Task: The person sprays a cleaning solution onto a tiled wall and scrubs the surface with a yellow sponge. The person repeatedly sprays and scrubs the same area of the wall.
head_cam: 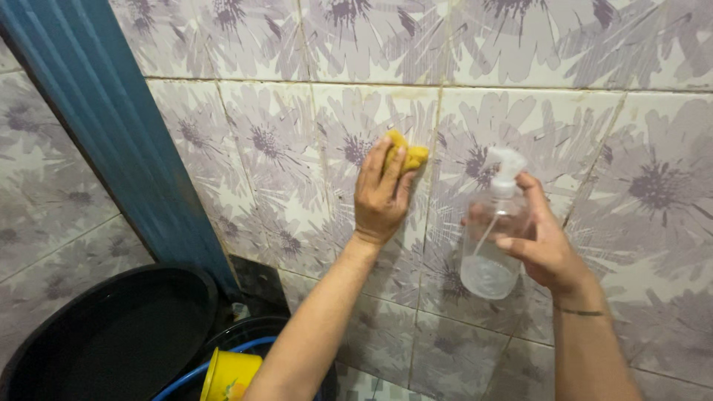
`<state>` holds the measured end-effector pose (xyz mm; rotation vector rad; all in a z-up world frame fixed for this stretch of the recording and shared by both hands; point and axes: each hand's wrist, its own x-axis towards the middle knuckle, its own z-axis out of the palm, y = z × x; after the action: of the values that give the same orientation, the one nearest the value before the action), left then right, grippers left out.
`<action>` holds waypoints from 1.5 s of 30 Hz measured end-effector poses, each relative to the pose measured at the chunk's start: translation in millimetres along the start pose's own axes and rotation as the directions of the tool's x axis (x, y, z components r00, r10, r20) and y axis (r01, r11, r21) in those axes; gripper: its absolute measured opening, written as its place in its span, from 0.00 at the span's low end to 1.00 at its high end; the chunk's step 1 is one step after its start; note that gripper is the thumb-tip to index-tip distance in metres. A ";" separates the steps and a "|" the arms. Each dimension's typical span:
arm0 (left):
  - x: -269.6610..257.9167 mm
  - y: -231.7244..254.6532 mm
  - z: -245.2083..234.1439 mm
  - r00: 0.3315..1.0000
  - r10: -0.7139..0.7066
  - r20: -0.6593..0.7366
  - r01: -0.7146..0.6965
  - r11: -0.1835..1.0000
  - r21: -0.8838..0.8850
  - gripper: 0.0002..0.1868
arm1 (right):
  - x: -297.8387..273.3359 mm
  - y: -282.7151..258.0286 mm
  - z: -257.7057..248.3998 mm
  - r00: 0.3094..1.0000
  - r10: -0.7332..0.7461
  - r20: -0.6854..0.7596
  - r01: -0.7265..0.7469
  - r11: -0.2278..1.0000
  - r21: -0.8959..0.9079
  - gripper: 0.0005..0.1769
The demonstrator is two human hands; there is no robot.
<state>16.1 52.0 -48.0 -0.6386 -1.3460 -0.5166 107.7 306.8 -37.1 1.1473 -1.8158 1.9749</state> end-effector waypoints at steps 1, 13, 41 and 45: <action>4.6 -4.6 -3.7 1.000 -0.022 0.003 0.022 1.000 0.011 0.26 | -0.1 1.1 4.9 0.999 -0.035 0.016 0.035 0.999 0.003 0.51; -6.0 -26.5 -51.2 0.942 -0.289 -0.168 0.285 0.957 -0.045 0.21 | 30.1 28.4 74.6 0.999 -0.011 -0.053 0.018 0.990 0.142 0.34; 25.9 -56.9 -90.4 0.921 -0.341 -0.187 0.305 0.932 -0.196 0.20 | 54.6 33.3 125.2 0.999 -0.002 -0.041 0.003 1.000 0.010 0.45; 30.8 -51.2 -73.6 0.930 -0.315 -0.188 0.280 0.941 -0.189 0.22 | 54.1 29.4 119.6 0.997 0.010 -0.070 -0.012 1.000 -0.020 0.36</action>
<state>39.5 -35.1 -18.8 -0.4914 -1.2075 -0.9231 99.2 172.7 -31.5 1.0506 -1.8068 1.9722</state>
